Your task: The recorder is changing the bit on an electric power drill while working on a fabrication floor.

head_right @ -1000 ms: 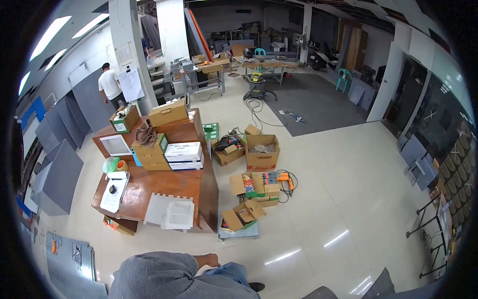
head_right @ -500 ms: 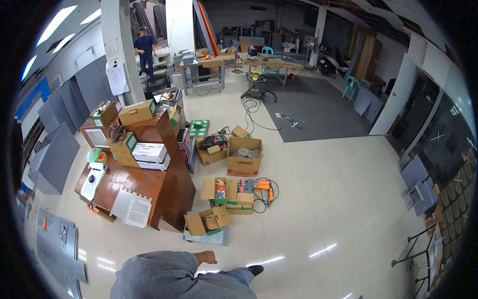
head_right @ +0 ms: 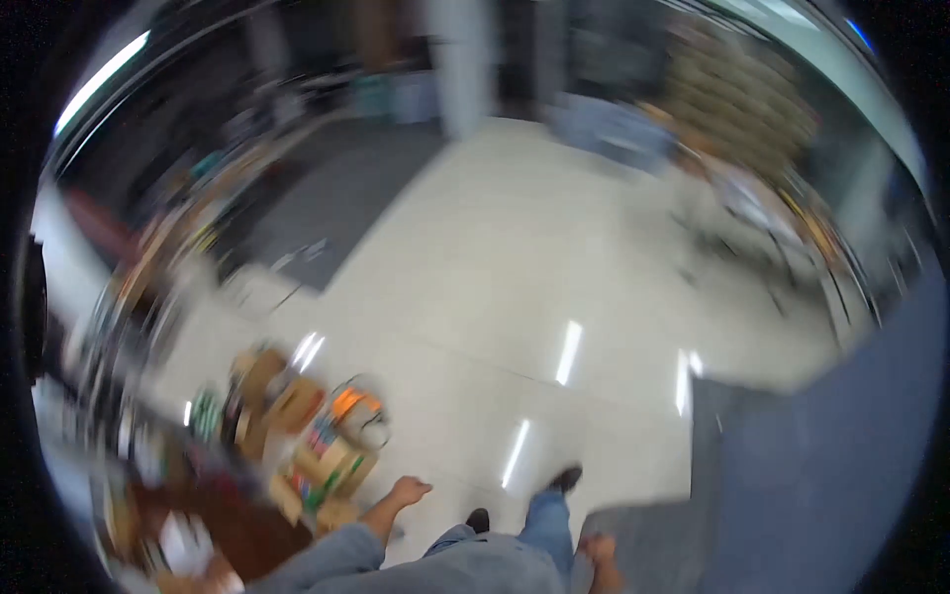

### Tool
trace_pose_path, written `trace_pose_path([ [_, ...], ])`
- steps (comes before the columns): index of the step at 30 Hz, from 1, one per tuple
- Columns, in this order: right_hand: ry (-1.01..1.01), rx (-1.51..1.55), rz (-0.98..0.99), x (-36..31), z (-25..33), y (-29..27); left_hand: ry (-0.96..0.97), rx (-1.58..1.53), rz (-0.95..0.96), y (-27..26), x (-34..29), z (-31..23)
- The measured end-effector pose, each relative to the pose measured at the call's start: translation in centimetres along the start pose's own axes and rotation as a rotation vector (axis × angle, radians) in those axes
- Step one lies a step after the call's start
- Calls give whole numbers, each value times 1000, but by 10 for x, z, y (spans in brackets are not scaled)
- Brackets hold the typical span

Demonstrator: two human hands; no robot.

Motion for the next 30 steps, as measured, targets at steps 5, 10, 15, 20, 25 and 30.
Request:
trace_pose_path([
  [5,440,931,-227,-40,59,-77,94,573,405,41,85,-10],
  [10,600,944,-256,-13,11,-152,147,641,481,43,118,-117],
  [15,352,660,-179,72,9,-265,475,645,401,46,193,-230],
  [20,251,893,-270,140,41,-411,76,408,613,16,257,-358],
  [25,274,1029,-447,184,-10,-527,-29,150,522,-17,357,-442],
  [30,498,1038,-469,200,-88,-558,167,598,650,-33,443,-562],
])
Point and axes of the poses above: each hand's wrist, its own x-axis towards the middle knuckle, its own y-axis out of the palm, z = x × y, the point moved 9 cm from there along x, towards the middle knuckle, and after that the axes turned 8 degrees about z, right-handed, at the moved point
